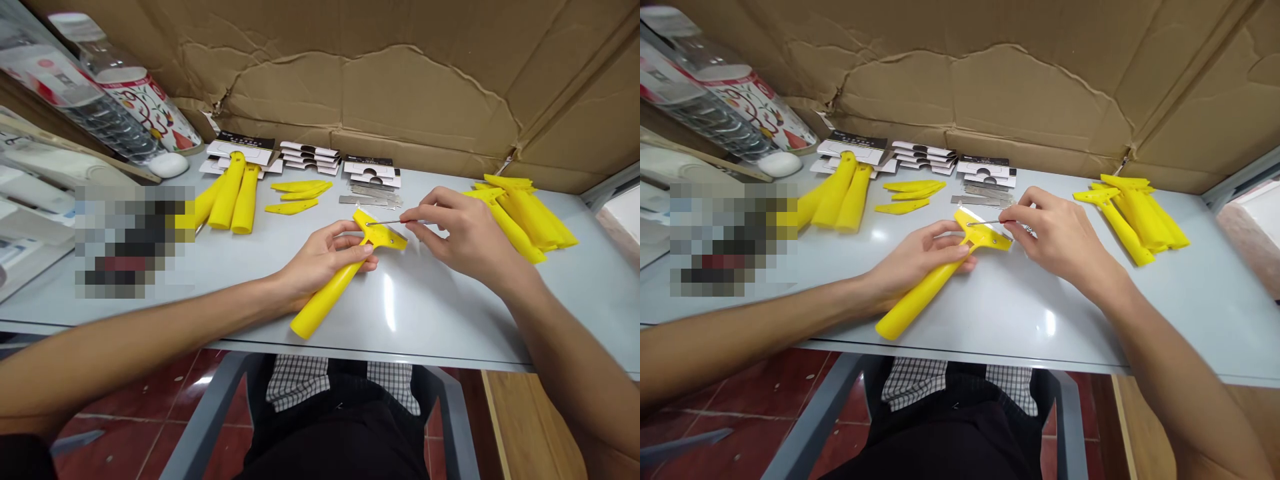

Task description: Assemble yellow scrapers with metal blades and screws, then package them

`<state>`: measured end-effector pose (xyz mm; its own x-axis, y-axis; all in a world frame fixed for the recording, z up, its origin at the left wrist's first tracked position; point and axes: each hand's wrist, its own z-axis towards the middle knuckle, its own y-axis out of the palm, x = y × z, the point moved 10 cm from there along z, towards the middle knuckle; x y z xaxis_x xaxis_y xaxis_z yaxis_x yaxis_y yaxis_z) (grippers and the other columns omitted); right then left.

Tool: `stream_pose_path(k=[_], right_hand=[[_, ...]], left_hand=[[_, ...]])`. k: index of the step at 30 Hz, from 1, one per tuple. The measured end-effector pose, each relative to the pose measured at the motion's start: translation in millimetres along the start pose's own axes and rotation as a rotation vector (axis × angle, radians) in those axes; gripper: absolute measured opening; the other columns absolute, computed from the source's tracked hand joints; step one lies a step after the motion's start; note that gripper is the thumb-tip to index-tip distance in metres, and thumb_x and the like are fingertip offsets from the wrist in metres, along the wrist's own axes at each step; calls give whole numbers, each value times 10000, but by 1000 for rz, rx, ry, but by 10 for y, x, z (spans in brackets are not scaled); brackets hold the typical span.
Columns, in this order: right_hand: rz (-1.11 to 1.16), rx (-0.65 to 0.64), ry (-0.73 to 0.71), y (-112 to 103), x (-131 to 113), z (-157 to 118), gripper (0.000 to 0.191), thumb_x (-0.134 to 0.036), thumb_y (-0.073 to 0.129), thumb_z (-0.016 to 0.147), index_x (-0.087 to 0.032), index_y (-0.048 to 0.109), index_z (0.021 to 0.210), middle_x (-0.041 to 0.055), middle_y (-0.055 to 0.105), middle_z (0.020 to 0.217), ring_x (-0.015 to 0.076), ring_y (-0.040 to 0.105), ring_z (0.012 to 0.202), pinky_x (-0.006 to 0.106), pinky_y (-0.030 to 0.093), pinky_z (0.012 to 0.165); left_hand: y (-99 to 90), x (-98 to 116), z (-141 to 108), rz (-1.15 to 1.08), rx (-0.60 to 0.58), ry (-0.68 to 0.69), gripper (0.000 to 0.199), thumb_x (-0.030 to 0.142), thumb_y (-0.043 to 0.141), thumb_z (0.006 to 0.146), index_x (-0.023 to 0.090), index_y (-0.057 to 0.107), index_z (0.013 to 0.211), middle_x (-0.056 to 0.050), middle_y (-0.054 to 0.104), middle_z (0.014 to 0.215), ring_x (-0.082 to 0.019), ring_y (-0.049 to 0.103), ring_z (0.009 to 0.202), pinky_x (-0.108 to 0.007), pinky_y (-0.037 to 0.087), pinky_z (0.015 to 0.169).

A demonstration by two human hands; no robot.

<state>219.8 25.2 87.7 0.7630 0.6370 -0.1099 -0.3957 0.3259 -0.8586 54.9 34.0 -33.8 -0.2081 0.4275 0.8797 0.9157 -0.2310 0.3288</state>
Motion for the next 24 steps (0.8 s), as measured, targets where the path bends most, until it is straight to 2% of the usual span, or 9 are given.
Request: stream_pose_path(k=[4,8,11,14,18,22,24], right_hand=[[-175,53,-52,-128,-200,-29,226,-204,622,1041,-237,830,958,66,765,992,164,614,710,319,394,606],[-89,97,-90,-217,-301,-25,158,-162,656,1021,-228,797,992,66,782,976,200,703,834,329,482,663],[77,152,-95,-271,-295,-3,131,-134,683,994,-235,767,987,46,777,945,186,712,806,324,532,680],[176,182,-68,-292,-273,18,106,-159,682,985,-238,745,953,43,762,948,170,680,741,316,532,639],[122,183,-50,-293,-283,14,101,-184,620,1012,-204,717,995,65,754,941,163,658,682,321,521,626],[34,154,-25,-271,-260,-6,78,-193,636,1002,-243,682,965,2,760,793,176,687,620,324,498,597],[48,174,-16,-298,-252,-16,60,-214,695,976,-252,664,942,-15,767,782,172,693,604,322,497,579]], left_hand=[[35,50,-16,69,-26,87,341,140,852,880,142,666,1165,-51,763,1016,-164,798,731,-327,660,801],[49,65,-21,87,-40,112,319,144,850,877,139,672,1142,-61,762,1039,-151,785,715,-329,663,788],[40,73,-21,82,-34,117,345,163,861,871,132,672,1157,-79,747,1105,-150,788,745,-316,664,784],[48,84,-27,69,-38,128,368,185,866,870,133,654,1167,-85,721,1149,-154,788,760,-306,664,750],[65,101,-45,52,-38,138,324,173,826,892,165,607,1130,-66,709,1115,-146,768,689,-299,644,651],[75,118,-65,63,-29,132,279,155,789,906,184,562,1065,-69,709,1115,-131,744,639,-279,603,576],[79,124,-71,76,-31,126,274,154,784,908,188,551,1048,-65,709,1096,-125,736,626,-274,590,565]])
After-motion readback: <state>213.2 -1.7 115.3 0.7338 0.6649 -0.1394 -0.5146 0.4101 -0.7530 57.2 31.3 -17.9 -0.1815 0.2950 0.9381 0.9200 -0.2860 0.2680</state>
